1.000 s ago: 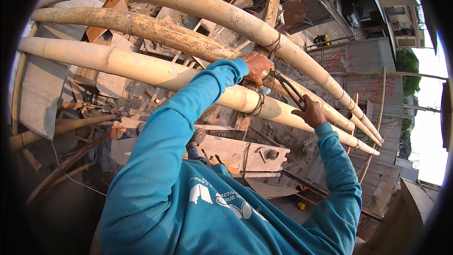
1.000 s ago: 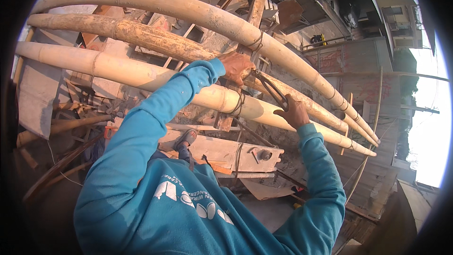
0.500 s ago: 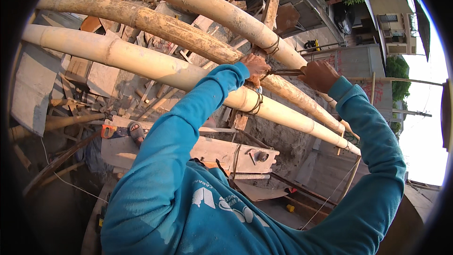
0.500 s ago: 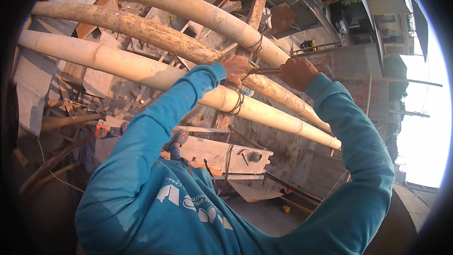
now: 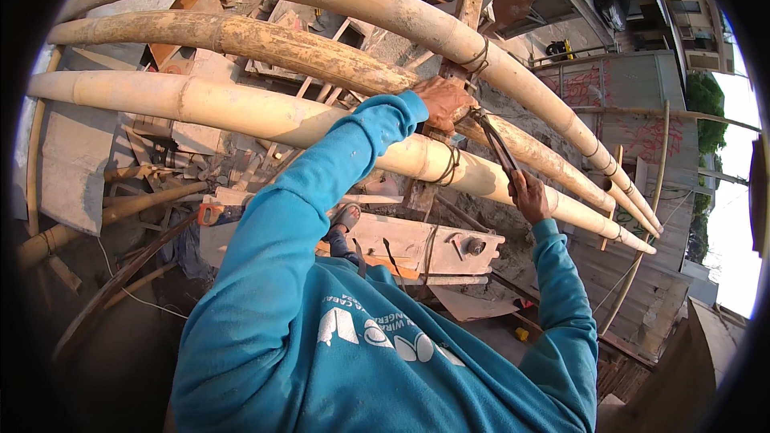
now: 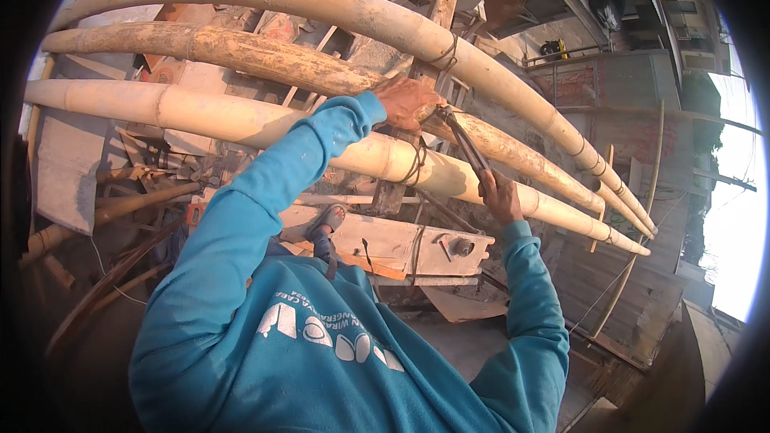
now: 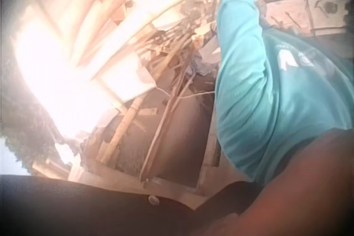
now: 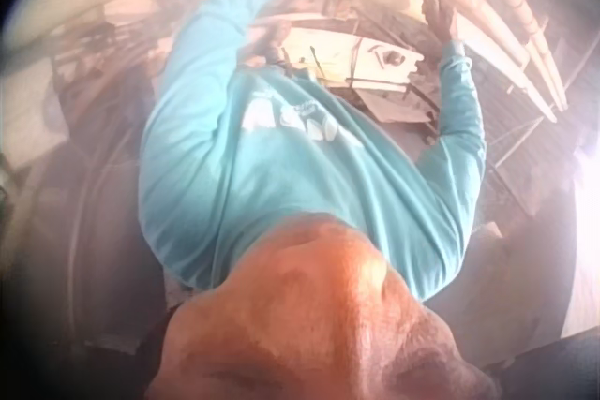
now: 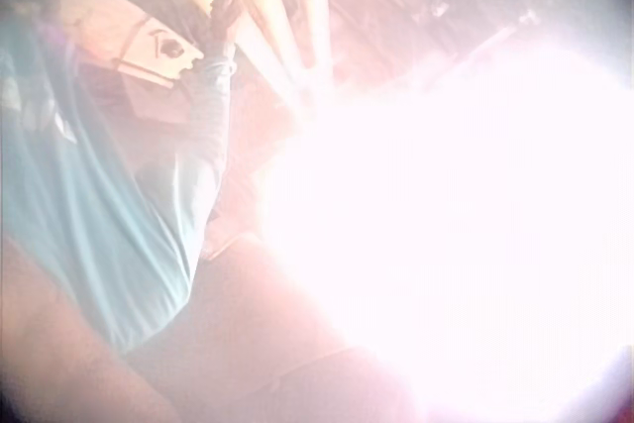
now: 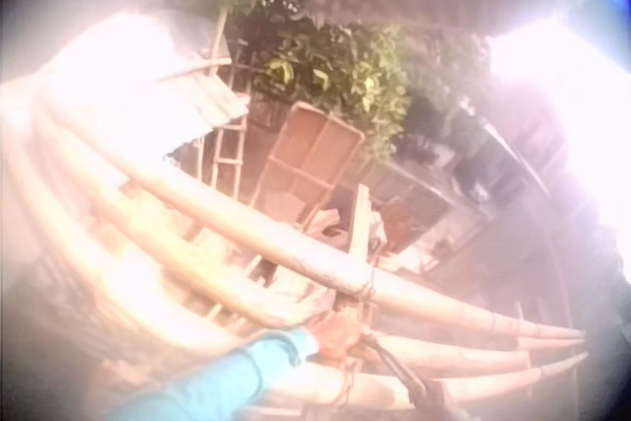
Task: The person secures long bamboo poles to a wooden frame using wire and pliers. They repeatedly wrap wire around the poles, twist it tight, and trim excess wire while standing on a construction platform.
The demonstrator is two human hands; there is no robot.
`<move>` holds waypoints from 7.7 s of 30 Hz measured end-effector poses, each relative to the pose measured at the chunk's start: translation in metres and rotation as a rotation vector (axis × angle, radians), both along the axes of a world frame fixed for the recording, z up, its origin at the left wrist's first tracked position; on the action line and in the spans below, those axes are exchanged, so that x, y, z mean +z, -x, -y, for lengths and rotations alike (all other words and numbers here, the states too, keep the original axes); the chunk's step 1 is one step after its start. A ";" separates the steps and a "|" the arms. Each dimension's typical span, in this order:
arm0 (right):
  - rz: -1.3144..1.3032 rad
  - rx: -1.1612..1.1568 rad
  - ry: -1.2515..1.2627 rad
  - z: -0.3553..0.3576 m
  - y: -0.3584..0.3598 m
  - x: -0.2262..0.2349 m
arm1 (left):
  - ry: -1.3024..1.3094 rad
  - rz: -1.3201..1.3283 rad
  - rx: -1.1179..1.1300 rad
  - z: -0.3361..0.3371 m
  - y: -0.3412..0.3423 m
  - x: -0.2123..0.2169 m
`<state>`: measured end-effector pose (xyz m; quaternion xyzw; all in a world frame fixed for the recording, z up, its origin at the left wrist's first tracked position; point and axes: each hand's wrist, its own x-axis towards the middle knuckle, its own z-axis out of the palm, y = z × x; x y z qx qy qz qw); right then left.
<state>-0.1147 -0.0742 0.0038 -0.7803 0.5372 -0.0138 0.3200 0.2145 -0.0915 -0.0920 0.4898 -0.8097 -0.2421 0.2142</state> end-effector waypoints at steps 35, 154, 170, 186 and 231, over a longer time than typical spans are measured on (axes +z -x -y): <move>-0.877 1.019 0.854 0.043 -0.144 0.113 | 0.054 0.160 0.034 0.002 -0.003 0.013; 1.226 -0.934 -0.442 -0.235 -0.001 -0.068 | -0.031 0.354 0.096 -0.001 0.010 0.024; 1.128 -0.849 -0.276 -0.204 0.000 -0.064 | -0.029 0.450 0.150 -0.016 -0.019 0.027; 0.993 -0.817 -0.169 -0.209 0.006 -0.073 | -0.199 0.446 0.146 -0.005 -0.022 0.034; 0.436 -0.598 0.074 -0.257 0.026 -0.085 | 0.646 -0.087 0.485 -0.118 -0.051 0.046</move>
